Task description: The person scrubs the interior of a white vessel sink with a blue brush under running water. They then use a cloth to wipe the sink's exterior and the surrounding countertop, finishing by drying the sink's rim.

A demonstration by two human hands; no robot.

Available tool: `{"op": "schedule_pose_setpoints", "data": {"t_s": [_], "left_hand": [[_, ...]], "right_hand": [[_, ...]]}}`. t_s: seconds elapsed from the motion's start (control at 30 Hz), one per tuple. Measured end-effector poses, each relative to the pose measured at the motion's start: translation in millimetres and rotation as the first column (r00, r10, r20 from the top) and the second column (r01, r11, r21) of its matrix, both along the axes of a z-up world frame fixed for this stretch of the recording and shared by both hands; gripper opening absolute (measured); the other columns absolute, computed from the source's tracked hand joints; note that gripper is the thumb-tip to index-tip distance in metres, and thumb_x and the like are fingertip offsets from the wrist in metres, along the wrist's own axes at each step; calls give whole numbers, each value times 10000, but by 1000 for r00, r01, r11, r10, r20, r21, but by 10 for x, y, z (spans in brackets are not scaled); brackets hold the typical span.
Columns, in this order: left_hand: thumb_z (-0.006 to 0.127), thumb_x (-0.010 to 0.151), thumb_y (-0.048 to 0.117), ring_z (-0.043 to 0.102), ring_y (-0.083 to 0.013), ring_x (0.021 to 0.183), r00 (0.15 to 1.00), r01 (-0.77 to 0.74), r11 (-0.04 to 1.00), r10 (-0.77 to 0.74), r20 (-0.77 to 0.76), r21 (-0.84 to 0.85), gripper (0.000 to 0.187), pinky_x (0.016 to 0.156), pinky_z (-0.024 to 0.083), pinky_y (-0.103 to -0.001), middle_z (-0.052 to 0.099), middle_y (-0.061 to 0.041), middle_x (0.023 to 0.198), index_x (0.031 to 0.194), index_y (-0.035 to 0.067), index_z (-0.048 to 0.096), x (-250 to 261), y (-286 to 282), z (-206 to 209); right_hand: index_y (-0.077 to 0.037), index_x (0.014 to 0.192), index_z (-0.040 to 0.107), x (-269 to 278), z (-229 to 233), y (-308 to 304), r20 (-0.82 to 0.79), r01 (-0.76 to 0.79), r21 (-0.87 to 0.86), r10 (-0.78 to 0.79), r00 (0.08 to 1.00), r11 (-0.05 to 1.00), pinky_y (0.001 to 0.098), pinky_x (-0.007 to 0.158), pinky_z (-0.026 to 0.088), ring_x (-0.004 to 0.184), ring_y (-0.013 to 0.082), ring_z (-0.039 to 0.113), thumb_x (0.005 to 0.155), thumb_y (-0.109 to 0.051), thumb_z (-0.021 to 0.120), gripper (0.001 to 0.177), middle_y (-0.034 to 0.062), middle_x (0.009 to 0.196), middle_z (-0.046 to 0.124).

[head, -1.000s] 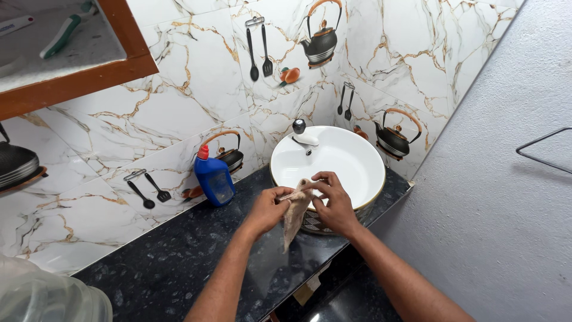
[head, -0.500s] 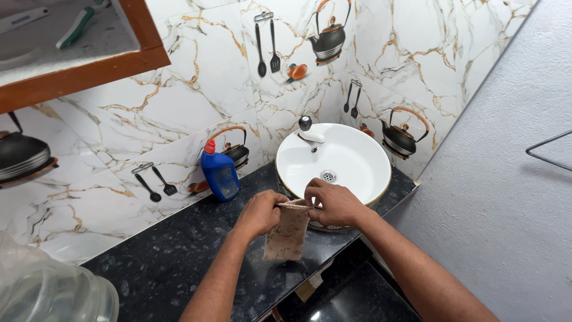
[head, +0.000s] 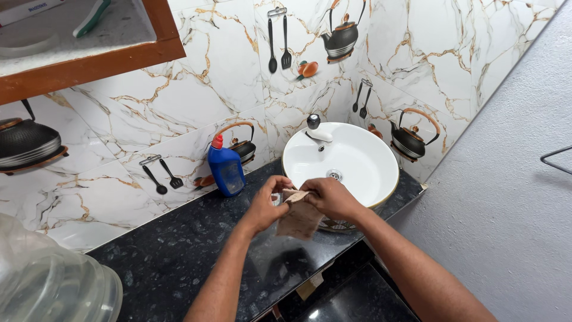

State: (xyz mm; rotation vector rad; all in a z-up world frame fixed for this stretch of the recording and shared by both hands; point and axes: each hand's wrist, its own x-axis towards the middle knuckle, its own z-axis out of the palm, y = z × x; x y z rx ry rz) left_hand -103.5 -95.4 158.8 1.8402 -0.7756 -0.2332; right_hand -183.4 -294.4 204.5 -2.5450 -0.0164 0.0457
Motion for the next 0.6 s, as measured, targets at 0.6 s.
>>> {"op": "schedule_pose_setpoints", "data": {"t_s": [0.6], "left_hand": [[827,820,364,741,-254,859,855,178,980,-112,-507,84,517,780,608,-428,777,-185,950,1106,-56,729,32,-95,-1027]], "right_hand": [[-121,1191,729,347,139,-346,72,434,110,-442,894,894,405,741,598,759,243,744,964,-352,629,339,121,970,784]]}}
